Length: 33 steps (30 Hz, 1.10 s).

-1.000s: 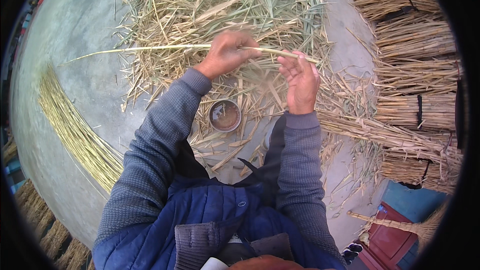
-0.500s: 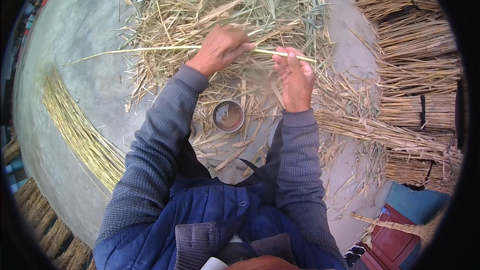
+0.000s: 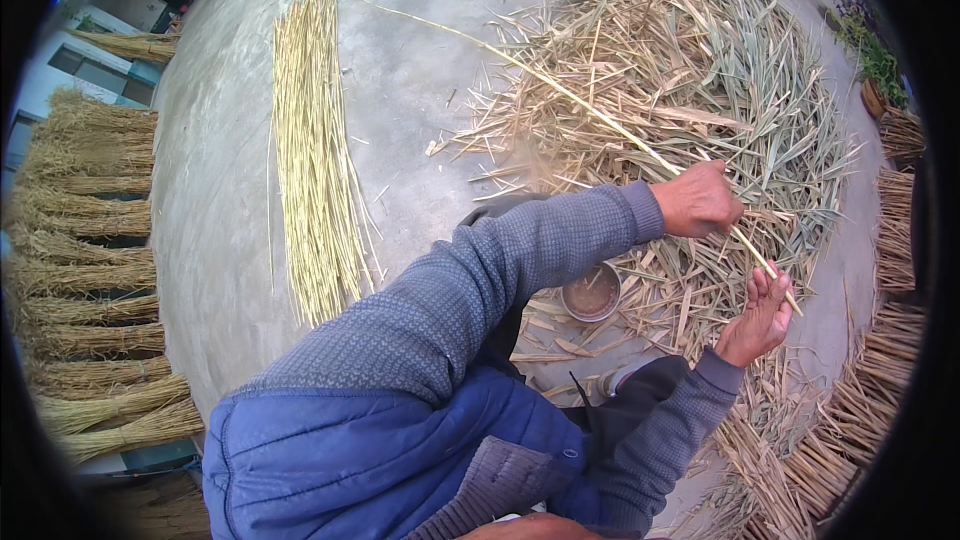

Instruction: The person sits on the floor and repeatedly strips the outer layers from individual dried straw stalks by hand. The stripped material is placed into a small metal bowl, and the cleaned stalks are set aside in a growing pile.

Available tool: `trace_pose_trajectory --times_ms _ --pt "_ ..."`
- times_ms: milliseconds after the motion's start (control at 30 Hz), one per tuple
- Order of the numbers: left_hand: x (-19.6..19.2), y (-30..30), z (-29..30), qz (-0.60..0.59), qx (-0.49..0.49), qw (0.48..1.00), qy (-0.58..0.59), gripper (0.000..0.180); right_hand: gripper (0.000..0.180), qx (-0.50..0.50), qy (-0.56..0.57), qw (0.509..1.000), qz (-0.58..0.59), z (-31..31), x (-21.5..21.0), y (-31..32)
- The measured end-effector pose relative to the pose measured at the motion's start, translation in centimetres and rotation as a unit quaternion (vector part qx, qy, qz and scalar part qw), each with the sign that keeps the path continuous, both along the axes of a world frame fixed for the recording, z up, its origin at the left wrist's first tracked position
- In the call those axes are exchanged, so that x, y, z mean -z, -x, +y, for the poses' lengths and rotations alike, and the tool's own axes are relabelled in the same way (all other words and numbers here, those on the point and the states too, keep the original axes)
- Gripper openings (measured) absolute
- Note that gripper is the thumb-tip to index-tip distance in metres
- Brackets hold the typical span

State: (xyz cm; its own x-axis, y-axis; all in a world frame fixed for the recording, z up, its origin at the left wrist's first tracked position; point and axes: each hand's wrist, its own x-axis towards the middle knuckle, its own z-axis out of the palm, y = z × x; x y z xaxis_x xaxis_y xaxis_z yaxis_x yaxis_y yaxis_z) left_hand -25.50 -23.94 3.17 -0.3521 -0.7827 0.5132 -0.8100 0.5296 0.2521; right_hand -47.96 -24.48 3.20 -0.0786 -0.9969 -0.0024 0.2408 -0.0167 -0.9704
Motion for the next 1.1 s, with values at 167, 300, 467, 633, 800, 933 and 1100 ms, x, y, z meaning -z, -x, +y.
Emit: trace_pose_trajectory --times_ms 167,300,467,633,800,933,1100 --pt "-1.3 -0.9 1.6 -0.082 -0.043 0.995 0.046 0.010 0.035 -0.087 -0.029 0.996 -0.004 0.0 -0.1 0.4" --pt "-3.9 -5.6 6.2 -0.257 -0.097 0.960 -0.052 0.014 0.043 -0.214 -0.060 0.975 0.014 0.0 -0.9 0.7" --pt "-4.5 -13.0 19.1 -0.385 -0.198 0.894 -0.113 0.009 0.050 -0.278 -0.062 0.958 0.033 0.5 -1.3 1.3" --pt "-2.3 -20.6 36.6 -0.441 -0.306 0.810 -0.236 0.007 0.055 -0.274 -0.088 0.952 0.103 0.7 -0.9 1.5" --pt "0.9 -32.3 58.3 -0.487 -0.351 0.747 -0.286 0.006 0.045 -0.239 -0.026 0.968 0.072 0.7 -1.2 1.7" --pt "4.9 -37.4 72.8 -0.444 -0.334 0.417 -0.719 0.037 0.040 -0.190 -0.006 0.981 0.032 0.5 -2.1 3.7" --pt "6.6 -38.0 65.1 -0.464 -0.297 0.505 -0.664 0.023 0.039 -0.158 -0.004 0.987 0.032 1.1 -3.6 5.8"
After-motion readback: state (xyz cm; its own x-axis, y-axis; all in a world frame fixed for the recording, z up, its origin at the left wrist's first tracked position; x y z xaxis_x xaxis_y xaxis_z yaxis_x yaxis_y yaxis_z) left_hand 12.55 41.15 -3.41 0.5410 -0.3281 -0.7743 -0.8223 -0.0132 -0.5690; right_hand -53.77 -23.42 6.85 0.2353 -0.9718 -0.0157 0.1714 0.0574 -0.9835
